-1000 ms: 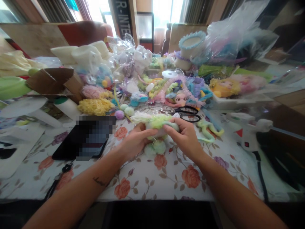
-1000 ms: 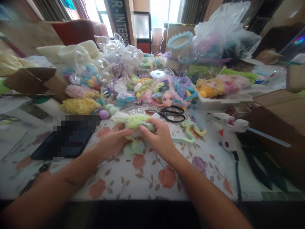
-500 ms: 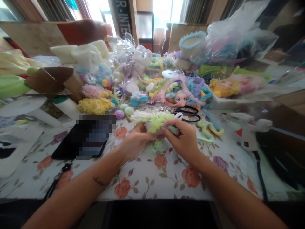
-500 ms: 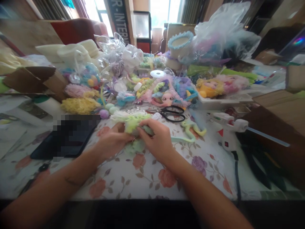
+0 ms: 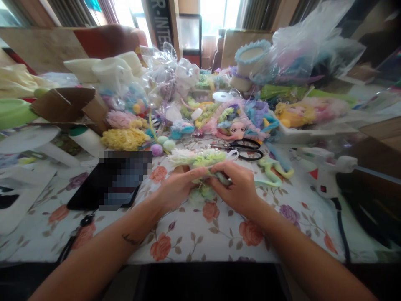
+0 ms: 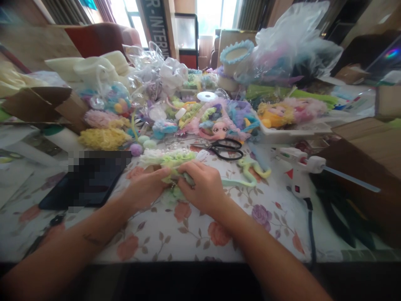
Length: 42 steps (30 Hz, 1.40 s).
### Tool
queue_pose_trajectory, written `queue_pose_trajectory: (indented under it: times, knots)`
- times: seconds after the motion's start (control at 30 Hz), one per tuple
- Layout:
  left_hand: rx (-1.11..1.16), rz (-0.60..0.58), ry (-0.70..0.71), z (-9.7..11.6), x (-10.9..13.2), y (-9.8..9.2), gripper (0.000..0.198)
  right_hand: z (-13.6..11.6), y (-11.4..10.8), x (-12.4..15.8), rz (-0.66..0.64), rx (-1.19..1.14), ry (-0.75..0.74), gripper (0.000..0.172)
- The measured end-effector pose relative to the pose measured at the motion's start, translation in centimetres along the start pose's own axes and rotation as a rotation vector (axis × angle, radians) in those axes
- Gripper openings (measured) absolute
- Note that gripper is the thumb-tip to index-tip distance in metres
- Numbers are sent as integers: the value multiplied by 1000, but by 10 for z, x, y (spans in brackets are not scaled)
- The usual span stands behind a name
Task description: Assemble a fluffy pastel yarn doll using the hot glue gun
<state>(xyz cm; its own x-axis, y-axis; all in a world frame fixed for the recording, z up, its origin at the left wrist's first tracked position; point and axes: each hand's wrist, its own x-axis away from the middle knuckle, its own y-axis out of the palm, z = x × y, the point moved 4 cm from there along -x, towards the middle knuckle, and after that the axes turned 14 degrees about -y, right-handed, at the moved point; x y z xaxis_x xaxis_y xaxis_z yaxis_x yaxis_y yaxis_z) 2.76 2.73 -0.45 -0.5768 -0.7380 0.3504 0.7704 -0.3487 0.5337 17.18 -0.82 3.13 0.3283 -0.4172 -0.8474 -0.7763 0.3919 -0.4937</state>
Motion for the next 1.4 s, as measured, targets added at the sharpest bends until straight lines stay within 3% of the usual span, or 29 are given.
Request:
queue_pose_trajectory:
  times: [0.13, 0.37, 0.47, 0.6, 0.67, 0.8, 0.93, 1.17, 1.3, 1.4]
  knots:
    - [5, -6, -47, 0, 0, 1, 15, 0, 0, 0, -10, -9, -16, 15]
    - [-56, 1, -6, 8, 0, 3, 10, 4, 0, 1, 9, -43, 39, 15]
    - [-100, 94, 8, 9, 1, 3, 12, 6, 2, 1, -2, -58, 96, 12]
    - [-238, 354, -39, 7, 2, -5, 20, 12, 2, 1, -6, -70, 178, 9]
    - [-284, 433, -43, 6, 3, -10, 24, 13, 2, 1, -22, -48, 157, 8]
    - [-346, 429, -32, 6, 4, -10, 28, 10, 3, 0, -55, 2, 73, 7]
    - [-401, 437, -57, 8, 7, -5, 17, 7, 5, 0, -32, 44, 6, 2]
    - [-610, 523, -5, 12, 7, -8, 13, 6, 8, 1, 5, 4, -13, 10]
    - [-731, 510, 95, 18, 6, -5, 11, 2, 6, 0, 35, 1, -115, 15]
    - [-732, 496, 58, 18, 6, -6, 18, -1, 5, 0, 25, 33, -181, 18]
